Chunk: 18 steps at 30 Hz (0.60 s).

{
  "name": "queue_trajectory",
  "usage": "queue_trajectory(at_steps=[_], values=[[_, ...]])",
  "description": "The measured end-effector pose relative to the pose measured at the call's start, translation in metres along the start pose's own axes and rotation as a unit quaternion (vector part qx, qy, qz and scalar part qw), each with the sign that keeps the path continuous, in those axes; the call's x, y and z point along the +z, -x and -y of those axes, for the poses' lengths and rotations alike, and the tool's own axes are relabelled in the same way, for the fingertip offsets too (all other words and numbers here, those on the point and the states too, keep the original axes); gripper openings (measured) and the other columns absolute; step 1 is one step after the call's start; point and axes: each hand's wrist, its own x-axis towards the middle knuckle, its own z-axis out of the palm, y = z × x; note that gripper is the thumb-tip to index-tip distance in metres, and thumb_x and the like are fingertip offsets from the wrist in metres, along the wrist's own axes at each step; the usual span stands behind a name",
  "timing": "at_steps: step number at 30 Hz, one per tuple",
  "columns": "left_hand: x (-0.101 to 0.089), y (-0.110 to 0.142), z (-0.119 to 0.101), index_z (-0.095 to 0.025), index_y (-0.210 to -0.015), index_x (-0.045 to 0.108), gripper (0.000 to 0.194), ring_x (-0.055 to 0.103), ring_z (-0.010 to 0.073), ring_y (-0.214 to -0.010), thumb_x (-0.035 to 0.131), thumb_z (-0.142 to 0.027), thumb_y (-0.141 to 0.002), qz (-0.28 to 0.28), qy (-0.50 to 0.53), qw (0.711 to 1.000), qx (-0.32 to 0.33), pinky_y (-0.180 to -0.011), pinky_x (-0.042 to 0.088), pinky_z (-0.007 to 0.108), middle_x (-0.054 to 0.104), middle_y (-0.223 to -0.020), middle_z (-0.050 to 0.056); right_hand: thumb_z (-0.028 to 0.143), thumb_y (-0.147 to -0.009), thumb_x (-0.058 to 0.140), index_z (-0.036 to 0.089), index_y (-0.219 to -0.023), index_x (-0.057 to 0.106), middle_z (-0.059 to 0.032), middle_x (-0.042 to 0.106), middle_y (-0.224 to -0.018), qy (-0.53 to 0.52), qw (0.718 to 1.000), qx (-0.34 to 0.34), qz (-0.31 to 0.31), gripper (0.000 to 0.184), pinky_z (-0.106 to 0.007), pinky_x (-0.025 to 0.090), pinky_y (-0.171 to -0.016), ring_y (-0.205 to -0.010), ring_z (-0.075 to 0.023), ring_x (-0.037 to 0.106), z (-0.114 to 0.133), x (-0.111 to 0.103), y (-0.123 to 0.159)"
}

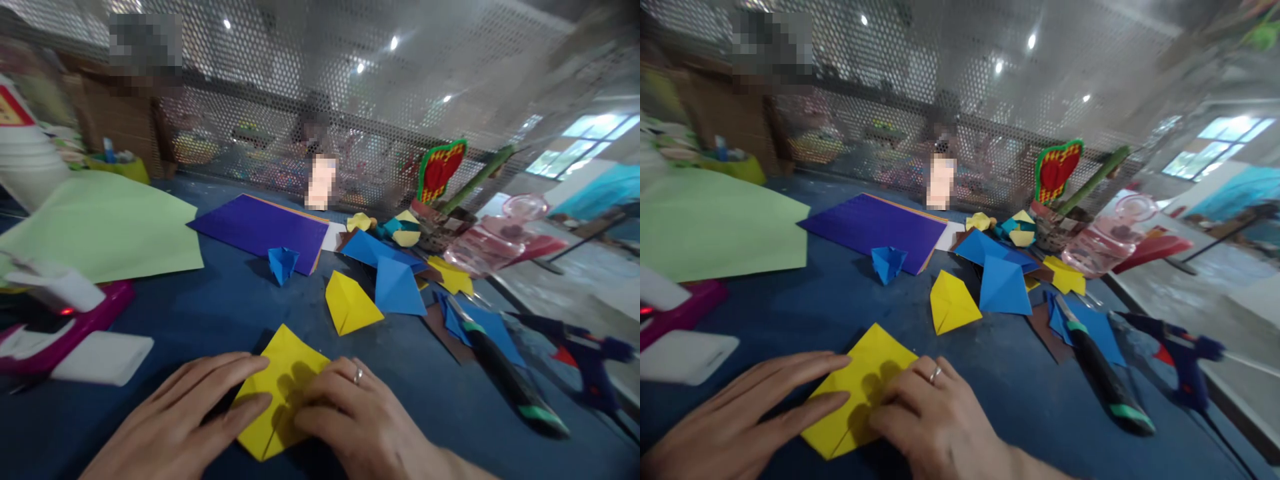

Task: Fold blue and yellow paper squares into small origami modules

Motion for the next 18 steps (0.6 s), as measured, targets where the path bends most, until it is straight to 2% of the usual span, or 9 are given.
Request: queue_trajectory(at_steps=[4,7,10,14,18], values=[[-0.004,-0.015,-0.007,-0.027,-0.103,0.065,0.041,0.054,0.0157,-0.111,0.035,-0.005,-0.084,-0.009,0.041,0.999,-0.001,-0.090,0.048,0.027,0.065,-0.116,0.000,0.033,-0.098,0.039,0.020,-0.094,0.064,-0.0021,0.065,-0.080,0.072,0.996,-0.050,-0.035,0.028,-0.031,0.038,-0.067,-0.078,-0.0172,0.054,0.004,0.002,0.004],[-0.008,-0.025,-0.014,-0.026,-0.093,0.065,0.033,0.058,0.0164,-0.102,0.036,-0.011,-0.087,0.001,0.070,0.997,0.024,-0.086,0.048,0.028,0.069,-0.105,0.001,0.034,-0.098,0.040,0.020,-0.094,0.064,-0.0010,0.066,-0.080,0.098,0.993,-0.056,-0.040,0.028,-0.030,0.038,-0.067,-0.078,-0.0159,0.055,0.008,0.003,0.007],[-0.008,-0.027,-0.020,-0.028,-0.086,0.065,0.032,0.060,0.0179,-0.095,0.036,-0.015,-0.085,0.043,0.099,0.993,0.050,-0.091,0.045,0.034,0.073,-0.094,-0.001,0.032,-0.099,0.039,0.019,-0.097,0.064,-0.0016,0.067,-0.084,0.112,0.991,-0.061,-0.042,0.028,-0.029,0.039,-0.069,-0.080,-0.0152,0.056,0.010,0.004,0.011],[-0.007,-0.021,-0.023,-0.031,-0.091,0.065,0.035,0.062,0.0182,-0.092,0.038,-0.013,-0.079,0.060,0.139,0.987,0.047,-0.096,0.041,0.037,0.075,-0.090,-0.003,0.027,-0.100,0.035,0.018,-0.097,0.063,-0.0039,0.068,-0.090,0.146,0.985,-0.077,-0.042,0.030,-0.030,0.040,-0.073,-0.083,-0.0153,0.057,0.010,0.005,0.016],[-0.015,-0.016,-0.018,-0.032,-0.098,0.063,0.036,0.062,0.0170,-0.094,0.041,-0.011,-0.078,0.055,0.139,0.987,0.048,-0.093,0.043,0.034,0.074,-0.094,-0.005,0.025,-0.101,0.032,0.016,-0.100,0.063,-0.0043,0.069,-0.096,0.142,0.985,-0.081,-0.049,0.032,-0.031,0.041,-0.074,-0.085,-0.0158,0.057,0.010,0.005,0.018]])
